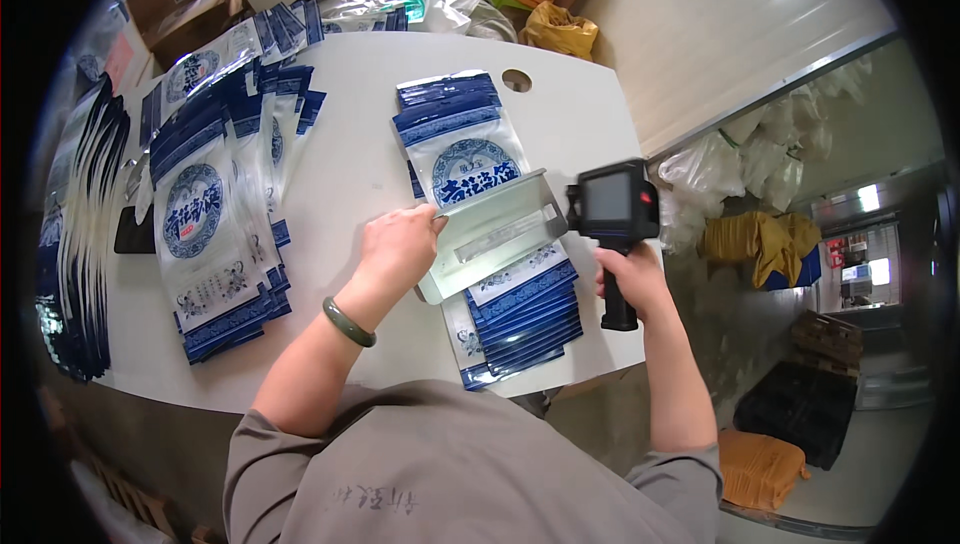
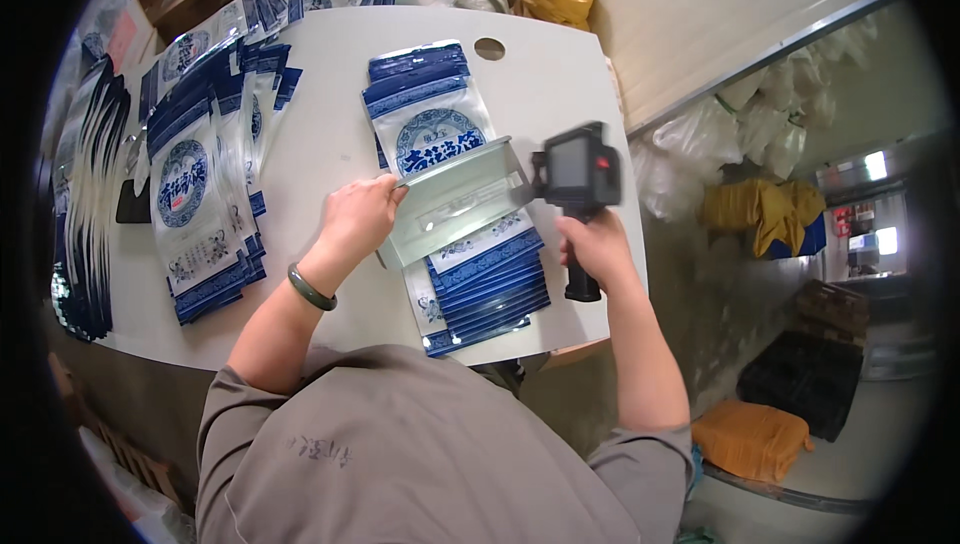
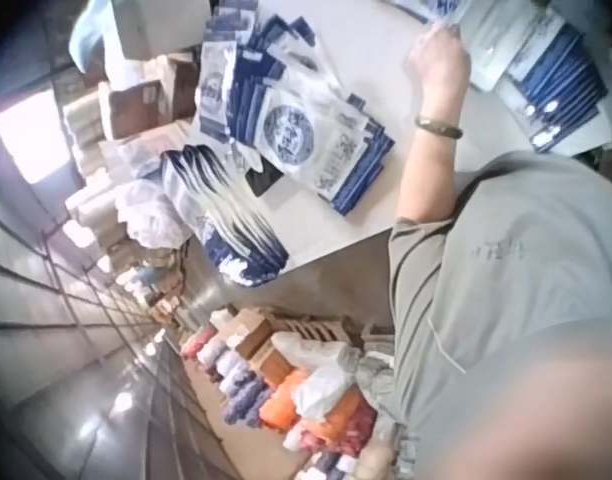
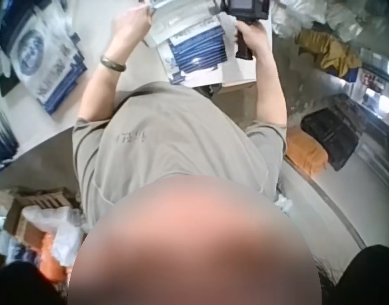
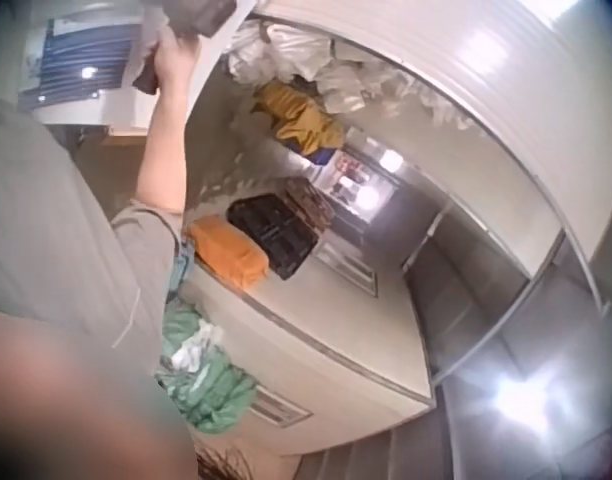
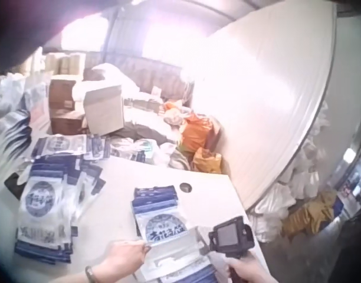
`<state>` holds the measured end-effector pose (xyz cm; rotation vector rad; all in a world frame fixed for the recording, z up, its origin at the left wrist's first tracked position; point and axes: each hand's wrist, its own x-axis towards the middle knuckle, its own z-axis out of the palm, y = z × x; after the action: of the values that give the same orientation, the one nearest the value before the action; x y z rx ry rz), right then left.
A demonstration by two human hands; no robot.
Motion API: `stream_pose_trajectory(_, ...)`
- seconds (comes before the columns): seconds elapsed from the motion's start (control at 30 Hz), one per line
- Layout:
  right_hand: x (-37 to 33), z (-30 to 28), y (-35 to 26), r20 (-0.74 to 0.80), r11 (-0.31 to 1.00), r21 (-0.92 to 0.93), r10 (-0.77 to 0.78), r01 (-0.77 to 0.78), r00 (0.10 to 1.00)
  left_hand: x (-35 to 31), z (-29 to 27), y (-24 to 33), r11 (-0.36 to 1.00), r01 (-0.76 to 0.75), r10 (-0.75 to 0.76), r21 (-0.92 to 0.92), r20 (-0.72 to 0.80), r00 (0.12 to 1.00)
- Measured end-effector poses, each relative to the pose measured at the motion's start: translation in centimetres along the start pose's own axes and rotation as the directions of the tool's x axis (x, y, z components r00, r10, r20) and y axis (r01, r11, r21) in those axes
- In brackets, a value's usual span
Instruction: Applying printed labels or codes to plastic bags using a handheld inkjet printer and a metal alignment guide.
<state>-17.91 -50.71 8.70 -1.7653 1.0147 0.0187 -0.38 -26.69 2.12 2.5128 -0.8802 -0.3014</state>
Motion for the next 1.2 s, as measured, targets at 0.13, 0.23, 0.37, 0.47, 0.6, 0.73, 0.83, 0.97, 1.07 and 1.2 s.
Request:
stream_pose_trajectory(0.13, -1.5, -0.5, 3.1, -0.145, 0.923, 0.373, -0.043, 0.095, 0.989, -0.7, -1.2, -0.8, 0.988, -0.024, 0.047, -0.154, 0.145, 0.988)
stream_pose_trajectory(0.23, -2.5, 0.4, 6.9, -0.216, 0.774, 0.587, -0.135, 0.239, 0.967, -3.0, -2.3, 0.7, 0.961, -0.071, 0.153, -0.269, 0.298, 0.942)
stream_pose_trajectory(0.37, -4.4, 1.5, 7.3, 0.002, 0.688, 0.720, -0.124, 0.085, 0.992, -4.3, -0.6, 1.4, 0.935, -0.168, 0.261, -0.311, 0.286, 0.922)
stream_pose_trajectory(0.47, -4.5, 2.1, 8.2, 0.017, 0.603, 0.797, -0.091, 0.042, 0.996, -3.1, -0.1, 0.9, 0.954, -0.072, 0.167, -0.291, 0.317, 0.933)
stream_pose_trajectory(0.6, -4.7, 2.5, 8.9, -0.008, 0.540, 0.839, -0.113, 0.068, 0.994, 2.1, -0.5, 0.0, 0.965, 0.220, -0.234, -0.142, -0.087, 0.968)
stream_pose_trajectory(0.73, -4.1, 2.5, 11.1, -0.026, 0.487, 0.867, -0.178, 0.110, 0.984, 4.8, 0.9, -0.5, 0.966, 0.158, -0.200, -0.204, -0.205, 0.958)
stream_pose_trajectory(0.83, -3.7, 2.2, 12.1, 0.023, 0.481, 0.875, -0.174, 0.065, 0.984, 5.0, 1.0, 0.3, 0.971, 0.074, -0.158, -0.228, -0.376, 0.913)
stream_pose_trajectory(0.97, -3.7, 2.3, 11.5, -0.005, 0.487, 0.867, -0.194, 0.100, 0.981, 6.1, 0.3, 1.2, 0.966, 0.236, -0.257, -0.104, -0.286, 0.923)
stream_pose_trajectory(1.07, -3.5, 2.3, 11.9, 0.005, 0.406, 0.909, -0.227, 0.090, 0.974, 6.7, 1.0, 0.5, 0.970, 0.179, -0.225, -0.164, -0.339, 0.913)
stream_pose_trajectory(1.2, -2.9, 2.4, 13.4, 0.023, 0.438, 0.898, -0.146, 0.044, 0.989, 6.1, 1.0, -1.0, 0.990, 0.058, -0.111, -0.129, -0.450, 0.886)
